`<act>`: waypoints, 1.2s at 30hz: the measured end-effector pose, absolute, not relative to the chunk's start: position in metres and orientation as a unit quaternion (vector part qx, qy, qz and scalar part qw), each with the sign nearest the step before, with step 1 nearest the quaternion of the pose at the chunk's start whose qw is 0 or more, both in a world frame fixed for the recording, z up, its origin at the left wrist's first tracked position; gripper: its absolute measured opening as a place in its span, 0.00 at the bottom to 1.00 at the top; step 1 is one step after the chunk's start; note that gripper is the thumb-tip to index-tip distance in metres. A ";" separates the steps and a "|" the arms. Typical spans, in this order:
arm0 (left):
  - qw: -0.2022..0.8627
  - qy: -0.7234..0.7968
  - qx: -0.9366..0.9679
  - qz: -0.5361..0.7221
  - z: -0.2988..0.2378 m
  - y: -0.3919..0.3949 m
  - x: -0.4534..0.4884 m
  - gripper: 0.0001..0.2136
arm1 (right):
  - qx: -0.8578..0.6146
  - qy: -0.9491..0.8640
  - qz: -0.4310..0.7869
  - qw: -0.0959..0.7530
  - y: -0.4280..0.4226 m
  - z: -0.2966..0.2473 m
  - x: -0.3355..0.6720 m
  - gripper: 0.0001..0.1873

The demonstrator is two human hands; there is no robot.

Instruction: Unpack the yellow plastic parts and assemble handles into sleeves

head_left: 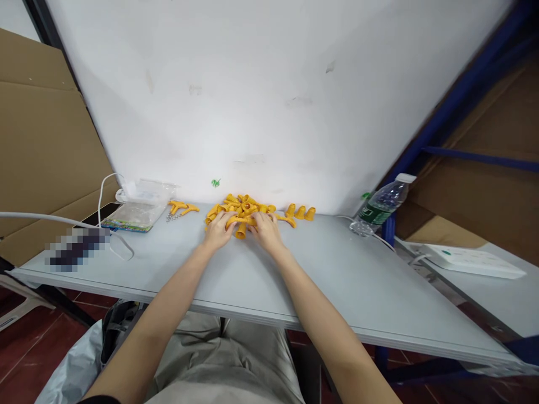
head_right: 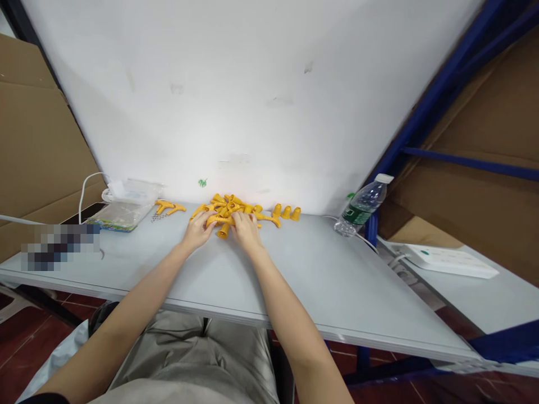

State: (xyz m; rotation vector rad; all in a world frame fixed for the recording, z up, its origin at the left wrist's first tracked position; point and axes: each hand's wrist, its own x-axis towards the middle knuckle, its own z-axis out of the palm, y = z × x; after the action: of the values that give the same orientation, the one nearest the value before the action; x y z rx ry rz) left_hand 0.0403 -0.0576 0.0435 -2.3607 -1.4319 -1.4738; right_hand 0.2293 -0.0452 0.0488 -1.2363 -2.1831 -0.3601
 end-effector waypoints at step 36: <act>-0.015 -0.581 -0.631 -0.514 0.050 -0.050 0.020 0.13 | -0.507 -0.747 -0.098 0.418 -0.031 0.037 0.246 0.12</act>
State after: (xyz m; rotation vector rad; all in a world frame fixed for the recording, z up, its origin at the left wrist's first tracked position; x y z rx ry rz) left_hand 0.0198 -0.0499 0.0502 -2.0027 -1.8433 -1.6298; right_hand 0.2460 -0.0308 0.0372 -1.2711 -1.8747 -0.2466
